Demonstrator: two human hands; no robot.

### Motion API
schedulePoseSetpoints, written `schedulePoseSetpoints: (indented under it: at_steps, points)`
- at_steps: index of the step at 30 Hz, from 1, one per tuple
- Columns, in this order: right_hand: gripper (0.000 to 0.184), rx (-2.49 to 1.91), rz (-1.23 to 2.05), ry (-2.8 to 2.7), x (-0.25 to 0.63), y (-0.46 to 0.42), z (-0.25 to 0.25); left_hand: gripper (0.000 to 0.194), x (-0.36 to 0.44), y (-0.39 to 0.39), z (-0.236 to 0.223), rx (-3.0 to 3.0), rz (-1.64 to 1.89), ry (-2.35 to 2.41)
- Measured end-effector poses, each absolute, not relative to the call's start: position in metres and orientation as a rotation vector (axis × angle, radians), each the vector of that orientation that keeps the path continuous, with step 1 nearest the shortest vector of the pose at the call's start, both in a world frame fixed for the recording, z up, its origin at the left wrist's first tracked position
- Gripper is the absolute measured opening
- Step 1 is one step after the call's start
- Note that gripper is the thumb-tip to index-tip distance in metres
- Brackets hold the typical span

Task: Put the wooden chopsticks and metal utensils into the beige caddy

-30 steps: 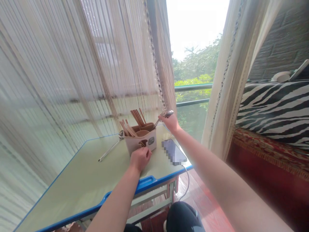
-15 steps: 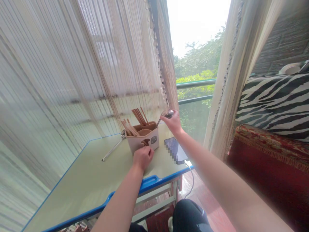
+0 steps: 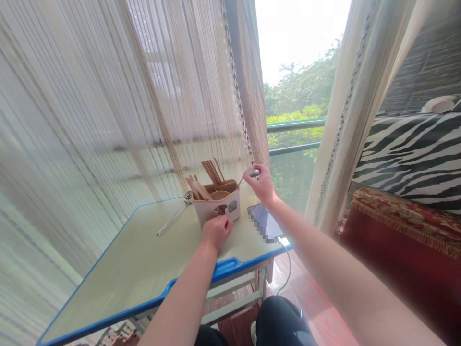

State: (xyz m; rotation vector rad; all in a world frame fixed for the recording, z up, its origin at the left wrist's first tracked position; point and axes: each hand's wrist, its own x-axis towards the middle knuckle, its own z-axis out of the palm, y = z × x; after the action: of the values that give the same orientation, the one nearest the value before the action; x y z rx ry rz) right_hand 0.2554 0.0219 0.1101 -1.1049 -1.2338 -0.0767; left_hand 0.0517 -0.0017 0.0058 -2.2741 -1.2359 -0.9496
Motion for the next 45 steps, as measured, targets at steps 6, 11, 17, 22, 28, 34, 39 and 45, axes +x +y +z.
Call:
schedulePoseSetpoints:
  at_steps: [6, 11, 17, 22, 28, 34, 39, 45]
  points:
    - [0.058, -1.138, -0.103, -1.222, 0.250, 0.013, 0.110, 0.034, 0.051, -0.004, 0.009, -2.344, -0.890, -1.335]
    - [0.033, -1.120, -0.206, -0.918, 0.214, -0.017, 0.097, 0.032, 0.052, -0.006, 0.010, -2.402, -0.815, -1.402]
    - [0.022, -1.011, -0.095, -1.036, 0.153, -0.051, 0.060, 0.033, 0.042, -0.009, 0.014, -2.470, -0.646, -1.467]
    - [0.024, -1.012, 0.386, -1.114, 0.126, -0.057, 0.025, 0.031, -0.032, -0.009, 0.021, -2.497, -0.310, -1.598]
    - [0.021, -1.119, 0.743, -1.485, 0.108, -0.045, 0.007, 0.035, -0.102, 0.003, 0.021, -1.799, -0.841, -2.113]
    - [0.021, -1.159, 0.531, -1.949, 0.066, -0.009, 0.005, 0.041, -0.105, 0.022, 0.014, -1.525, -0.802, -2.351]
    - [0.037, -1.156, 0.500, -1.831, 0.030, 0.025, 0.001, 0.039, -0.108, 0.028, 0.006, -1.582, -0.662, -2.440]
    - [0.034, -1.103, 0.656, -1.793, 0.033, 0.031, -0.005, 0.034, -0.111, 0.033, 0.000, -1.641, -0.600, -2.405]
